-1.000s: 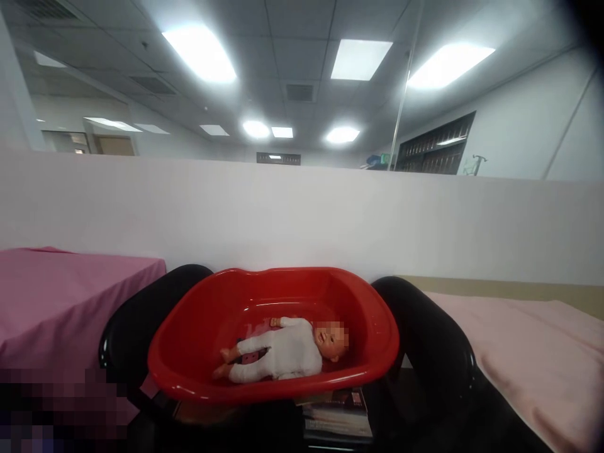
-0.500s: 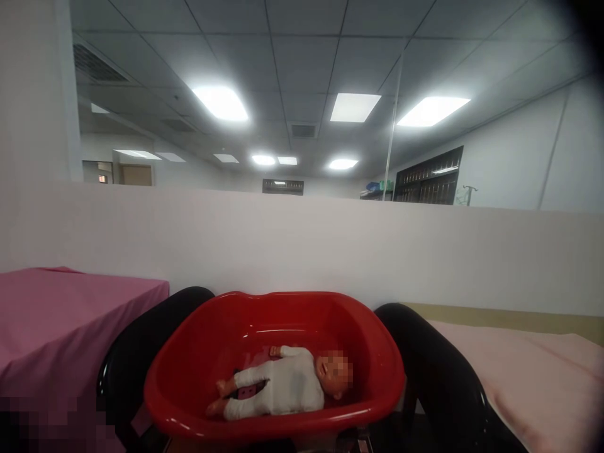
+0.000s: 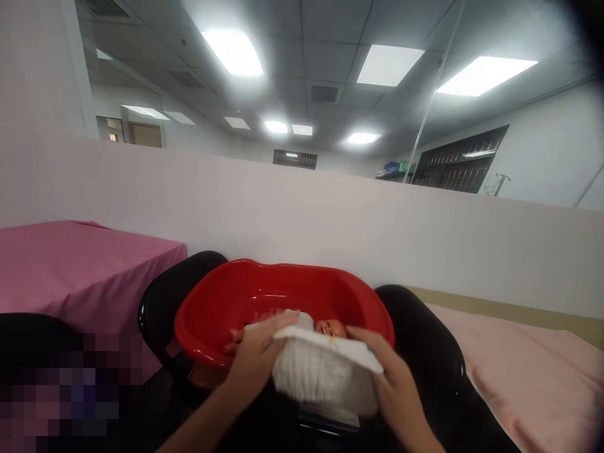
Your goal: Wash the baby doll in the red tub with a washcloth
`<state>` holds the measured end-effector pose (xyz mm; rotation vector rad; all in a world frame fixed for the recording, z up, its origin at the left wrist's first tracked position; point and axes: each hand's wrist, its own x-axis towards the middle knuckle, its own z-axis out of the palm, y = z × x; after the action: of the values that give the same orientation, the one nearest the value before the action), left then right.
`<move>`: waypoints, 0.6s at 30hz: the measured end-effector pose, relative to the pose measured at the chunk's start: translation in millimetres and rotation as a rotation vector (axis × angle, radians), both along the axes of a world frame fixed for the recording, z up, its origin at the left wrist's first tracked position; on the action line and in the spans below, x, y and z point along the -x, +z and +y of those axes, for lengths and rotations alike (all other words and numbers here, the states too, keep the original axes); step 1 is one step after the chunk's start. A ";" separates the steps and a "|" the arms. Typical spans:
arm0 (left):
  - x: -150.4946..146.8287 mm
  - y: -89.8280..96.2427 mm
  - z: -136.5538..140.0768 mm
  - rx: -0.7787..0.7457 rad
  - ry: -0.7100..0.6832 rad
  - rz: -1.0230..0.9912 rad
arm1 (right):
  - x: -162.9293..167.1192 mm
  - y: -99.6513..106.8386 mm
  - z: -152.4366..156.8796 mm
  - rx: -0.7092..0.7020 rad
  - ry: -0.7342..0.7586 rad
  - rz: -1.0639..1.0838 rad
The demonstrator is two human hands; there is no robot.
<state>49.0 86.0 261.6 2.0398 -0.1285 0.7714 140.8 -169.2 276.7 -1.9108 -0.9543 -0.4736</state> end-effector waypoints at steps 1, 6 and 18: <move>-5.7 26.0 3.8 0.001 -0.006 -0.083 | -3.4 15.9 1.2 -0.048 -0.006 -0.046; -12.9 51.8 17.7 -0.134 -0.009 -0.230 | -25.2 32.8 29.9 -0.093 0.049 -0.206; 39.3 -131.2 5.0 -0.551 -0.134 0.330 | 2.1 -138.7 11.2 0.574 0.007 0.084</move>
<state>9.7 91.0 130.4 2.6168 -0.3125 0.3229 138.7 -158.0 137.9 -2.4123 -1.1220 -0.1128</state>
